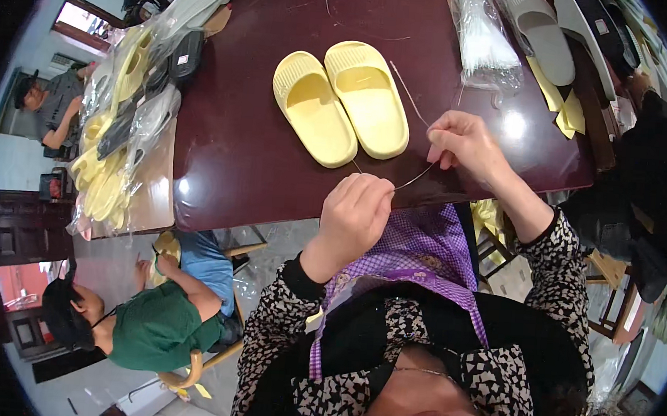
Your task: The person fastens pairs of slippers together by threading plastic fasteners through them by hand.
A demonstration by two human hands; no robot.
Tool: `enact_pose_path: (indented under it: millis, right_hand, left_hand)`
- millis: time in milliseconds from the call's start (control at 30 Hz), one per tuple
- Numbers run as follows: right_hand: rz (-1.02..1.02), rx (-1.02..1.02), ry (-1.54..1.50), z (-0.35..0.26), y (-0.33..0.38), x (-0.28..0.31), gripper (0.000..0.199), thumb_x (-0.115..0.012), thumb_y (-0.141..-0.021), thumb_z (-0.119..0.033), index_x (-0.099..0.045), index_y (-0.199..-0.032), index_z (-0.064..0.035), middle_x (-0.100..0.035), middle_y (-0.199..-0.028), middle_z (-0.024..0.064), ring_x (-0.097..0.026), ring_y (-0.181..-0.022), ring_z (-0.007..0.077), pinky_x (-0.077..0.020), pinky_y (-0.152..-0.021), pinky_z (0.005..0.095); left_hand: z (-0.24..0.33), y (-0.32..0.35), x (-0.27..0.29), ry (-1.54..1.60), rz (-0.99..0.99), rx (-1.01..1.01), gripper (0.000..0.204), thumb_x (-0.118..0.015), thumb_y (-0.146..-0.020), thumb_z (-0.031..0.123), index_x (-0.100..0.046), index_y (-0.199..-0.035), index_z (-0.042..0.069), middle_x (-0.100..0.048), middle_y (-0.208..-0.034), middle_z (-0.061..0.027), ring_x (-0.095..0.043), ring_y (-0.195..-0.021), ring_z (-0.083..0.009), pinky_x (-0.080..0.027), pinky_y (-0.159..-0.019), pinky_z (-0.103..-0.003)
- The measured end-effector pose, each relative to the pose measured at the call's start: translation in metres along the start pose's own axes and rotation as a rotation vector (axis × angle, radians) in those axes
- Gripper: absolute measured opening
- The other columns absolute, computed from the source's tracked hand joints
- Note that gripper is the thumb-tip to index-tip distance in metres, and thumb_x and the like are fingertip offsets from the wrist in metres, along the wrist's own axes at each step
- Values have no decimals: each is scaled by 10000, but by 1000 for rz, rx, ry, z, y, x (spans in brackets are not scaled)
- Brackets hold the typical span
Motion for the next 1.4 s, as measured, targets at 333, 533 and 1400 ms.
enact_pose_path:
  millis: [333, 533, 1400]
  right_hand:
    - [-218, -146, 389, 2, -56, -31, 154, -551, -821, -132, -586, -842, 16, -633, -649, 85, -563, -478, 113, -392, -396, 223]
    - [-150, -76, 459, -19, -100, -41, 172, -517, -832, -120, -582, -844, 39, -631, -650, 102, -573, -476, 134, -409, -375, 245]
    - [216, 284, 576, -73, -233, 6, 177, -611, -787, -169, -673, -865, -22, -652, -725, 75, -608, -594, 140, -486, -555, 271]
  left_hand:
    - [-57, 9, -6, 23, -36, 180, 64, -580, -785, 8, -568, -848, -2, -584, -777, -147, -587, -714, -320, -476, -634, -367]
    - [-104, -12, -1, 53, -1, 207, 55, -566, -809, 34, -573, -843, -8, -608, -780, -171, -611, -723, -339, -484, -636, -370]
    - [-179, -40, -3, -209, 38, 191, 86, -534, -830, 80, -583, -822, 9, -625, -778, -159, -620, -729, -320, -496, -635, -395]
Point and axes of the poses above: each hand's wrist, its own y-axis away from the middle knuckle, its own x-axis out of the back of the hand, z = x × y, the point moved 9 cm from there along -y, towards the middle knuckle
